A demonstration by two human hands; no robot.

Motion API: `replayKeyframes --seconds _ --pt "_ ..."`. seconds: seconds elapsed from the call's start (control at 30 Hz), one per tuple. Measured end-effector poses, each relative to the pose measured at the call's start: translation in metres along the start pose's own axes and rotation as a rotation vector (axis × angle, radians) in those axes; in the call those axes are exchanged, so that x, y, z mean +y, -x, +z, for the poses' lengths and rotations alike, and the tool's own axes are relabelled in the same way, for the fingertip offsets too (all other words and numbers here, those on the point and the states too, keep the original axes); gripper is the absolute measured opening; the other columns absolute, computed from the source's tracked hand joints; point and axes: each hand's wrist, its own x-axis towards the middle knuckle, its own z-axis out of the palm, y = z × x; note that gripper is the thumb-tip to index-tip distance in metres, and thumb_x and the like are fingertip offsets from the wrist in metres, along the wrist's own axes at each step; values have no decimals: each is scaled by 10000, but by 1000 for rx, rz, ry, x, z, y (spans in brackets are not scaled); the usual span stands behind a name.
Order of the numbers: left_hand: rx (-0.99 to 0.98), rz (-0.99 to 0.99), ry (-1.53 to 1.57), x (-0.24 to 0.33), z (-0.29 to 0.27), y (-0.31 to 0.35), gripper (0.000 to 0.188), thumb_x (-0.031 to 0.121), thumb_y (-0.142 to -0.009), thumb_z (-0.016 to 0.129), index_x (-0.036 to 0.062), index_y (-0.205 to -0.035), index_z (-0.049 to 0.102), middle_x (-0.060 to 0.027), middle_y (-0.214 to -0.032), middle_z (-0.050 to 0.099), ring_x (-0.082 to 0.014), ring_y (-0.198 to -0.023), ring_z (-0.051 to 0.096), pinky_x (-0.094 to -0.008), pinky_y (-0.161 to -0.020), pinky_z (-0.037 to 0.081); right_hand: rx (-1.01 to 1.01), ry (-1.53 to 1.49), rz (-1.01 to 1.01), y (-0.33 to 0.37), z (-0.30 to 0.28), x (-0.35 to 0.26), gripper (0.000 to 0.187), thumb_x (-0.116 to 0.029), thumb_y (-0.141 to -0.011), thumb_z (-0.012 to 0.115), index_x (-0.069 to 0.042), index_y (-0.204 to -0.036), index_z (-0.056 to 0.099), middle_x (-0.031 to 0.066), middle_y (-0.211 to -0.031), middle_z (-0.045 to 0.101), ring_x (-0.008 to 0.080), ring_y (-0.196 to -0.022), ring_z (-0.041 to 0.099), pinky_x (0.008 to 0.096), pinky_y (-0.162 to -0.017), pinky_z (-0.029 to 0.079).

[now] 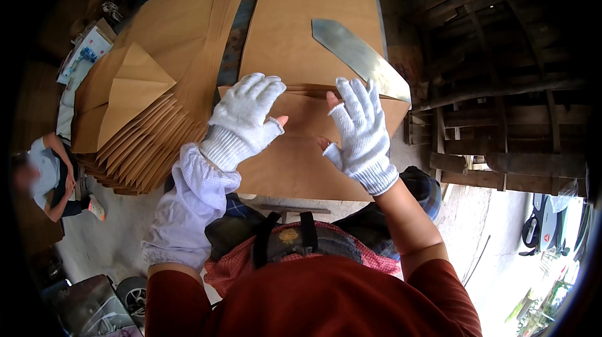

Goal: The person folds flat brown paper sheets into triangular pouches using a metal straightedge to crease the folds. They repeatedly pick up a sheet, fold the sides, press the creases, and stack the finished pouches.

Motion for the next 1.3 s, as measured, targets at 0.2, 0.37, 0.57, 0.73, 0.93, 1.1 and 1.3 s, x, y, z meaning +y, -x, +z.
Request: replayKeyframes --seconds 0.2,0.37,0.57,0.73,0.93,1.1,1.3 --pt "-238 -163 -3 -2 3 -20 518 291 -892 709 87 -1353 591 -115 -1383 611 -330 -1303 543 -462 -1090 452 109 14 -87 -6 13 -2 323 -127 -694 795 -53 -977 656 133 -1248 633 342 -1190 600 551 -1086 452" --pt "-223 -327 -367 0 29 -72 544 277 -864 713 98 -1363 591 -65 -1422 579 -301 -1320 525 -441 -1133 411 -139 -149 -244 30 1 -36 202 -97 -691 762 -81 -865 659 91 -1159 697 297 -1096 675 483 -1011 534" --pt "117 252 -509 24 71 22 137 176 -802 677 55 -867 670 -110 -1084 700 -236 -838 606 -429 -670 492 437 -953 654 104 8 52 911 -723 -1005 318 64 -1412 529 212 -1476 543 309 -1411 475 461 -1203 319" --pt "-477 -240 60 76 91 96 430 372 -920 627 67 -1224 640 -194 -1239 629 -403 -1177 586 -565 -1024 454 325 -948 746 144 43 74 883 -693 -1043 260 50 -1317 651 149 -1402 634 268 -1369 534 394 -1205 307" --pt "-620 376 -5 80 170 44 448 391 -933 558 119 -1281 629 -182 -1284 610 -338 -1226 562 -493 -1062 446 244 -1269 748 131 35 83 866 -686 -1015 398 73 -1403 557 197 -1491 537 305 -1429 457 407 -1226 262" --pt "-841 315 -207 109 164 -23 490 371 -950 532 86 -1341 612 -175 -1379 576 -317 -1328 495 -449 -1136 361 24 -1103 711 107 25 92 647 -446 -1017 504 41 -1443 521 183 -1522 515 290 -1447 444 407 -1230 262" --pt "-974 211 -373 87 137 -51 541 346 -972 502 46 -1413 591 -166 -1494 535 -291 -1450 414 -396 -1224 259 -246 -167 246 87 24 70 624 -313 -887 684 49 -1376 543 261 -1492 494 464 -1400 428 518 -1212 296"
